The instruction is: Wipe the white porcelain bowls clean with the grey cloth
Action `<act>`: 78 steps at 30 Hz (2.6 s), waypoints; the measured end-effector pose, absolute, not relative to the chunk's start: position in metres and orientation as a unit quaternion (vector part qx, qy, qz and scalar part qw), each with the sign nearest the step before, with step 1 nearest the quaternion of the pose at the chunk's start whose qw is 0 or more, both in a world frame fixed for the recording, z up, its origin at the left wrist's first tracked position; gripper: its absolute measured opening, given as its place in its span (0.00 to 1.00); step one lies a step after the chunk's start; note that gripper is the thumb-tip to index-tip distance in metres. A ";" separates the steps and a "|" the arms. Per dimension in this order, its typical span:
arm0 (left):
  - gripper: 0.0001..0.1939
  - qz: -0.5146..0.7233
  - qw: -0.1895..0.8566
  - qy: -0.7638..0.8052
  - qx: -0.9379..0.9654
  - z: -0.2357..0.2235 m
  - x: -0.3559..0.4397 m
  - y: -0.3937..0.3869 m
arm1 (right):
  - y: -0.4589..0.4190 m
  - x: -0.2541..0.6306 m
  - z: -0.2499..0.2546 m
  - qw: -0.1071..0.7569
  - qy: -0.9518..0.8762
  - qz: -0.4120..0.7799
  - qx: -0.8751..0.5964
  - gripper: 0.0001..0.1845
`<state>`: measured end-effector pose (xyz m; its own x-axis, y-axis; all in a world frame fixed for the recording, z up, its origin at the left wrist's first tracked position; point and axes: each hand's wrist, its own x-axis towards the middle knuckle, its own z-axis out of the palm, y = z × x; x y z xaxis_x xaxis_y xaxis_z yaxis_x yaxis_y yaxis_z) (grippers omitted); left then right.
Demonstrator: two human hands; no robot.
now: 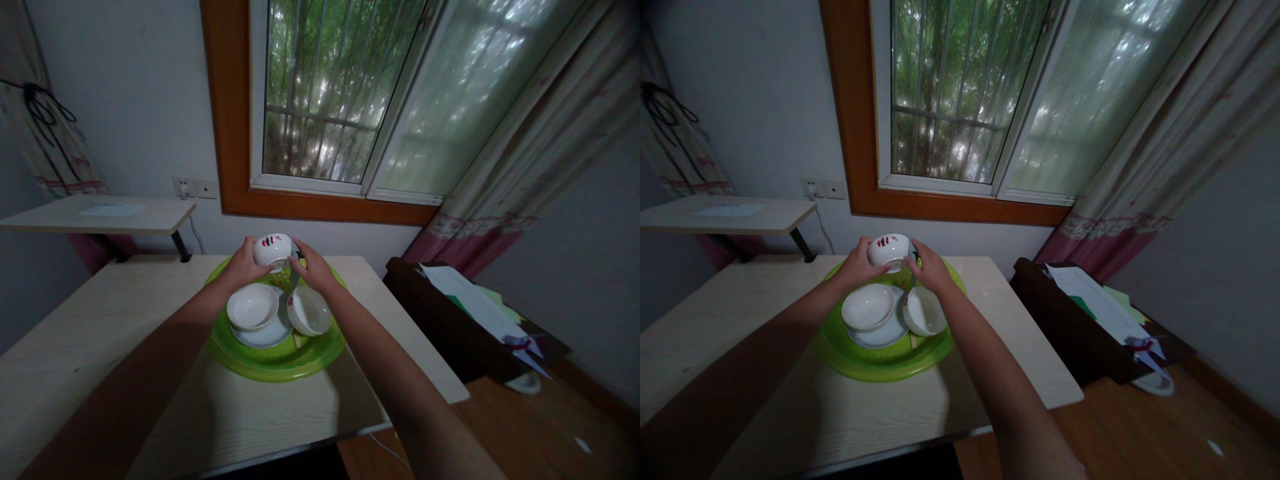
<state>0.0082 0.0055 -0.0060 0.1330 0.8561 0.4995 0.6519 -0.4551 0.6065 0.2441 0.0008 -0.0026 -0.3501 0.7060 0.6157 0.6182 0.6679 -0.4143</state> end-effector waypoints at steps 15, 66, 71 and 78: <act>0.38 0.461 0.173 0.493 0.717 -0.007 0.006 0.008 | 0.000 0.243 -0.003 0.406 -0.823 0.092 -0.386 0.38; 0.35 0.420 0.115 0.464 0.771 -0.007 0.010 0.004 | -0.003 0.242 0.001 0.405 -0.849 0.029 -0.337 0.42; 0.37 0.430 0.117 0.457 0.769 -0.009 0.008 0.005 | 0.009 0.247 -0.012 0.432 -0.807 0.133 -0.379 0.48; 0.38 0.424 0.132 0.446 0.777 -0.015 0.006 0.010 | 0.010 0.246 -0.014 0.439 -0.797 0.133 -0.393 0.45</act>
<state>0.0063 0.0096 -0.0148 0.2433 0.8050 0.5411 0.5802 -0.5679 0.5838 0.2461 0.0097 -0.0140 -0.3060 0.7423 0.5961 0.5093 0.6566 -0.5563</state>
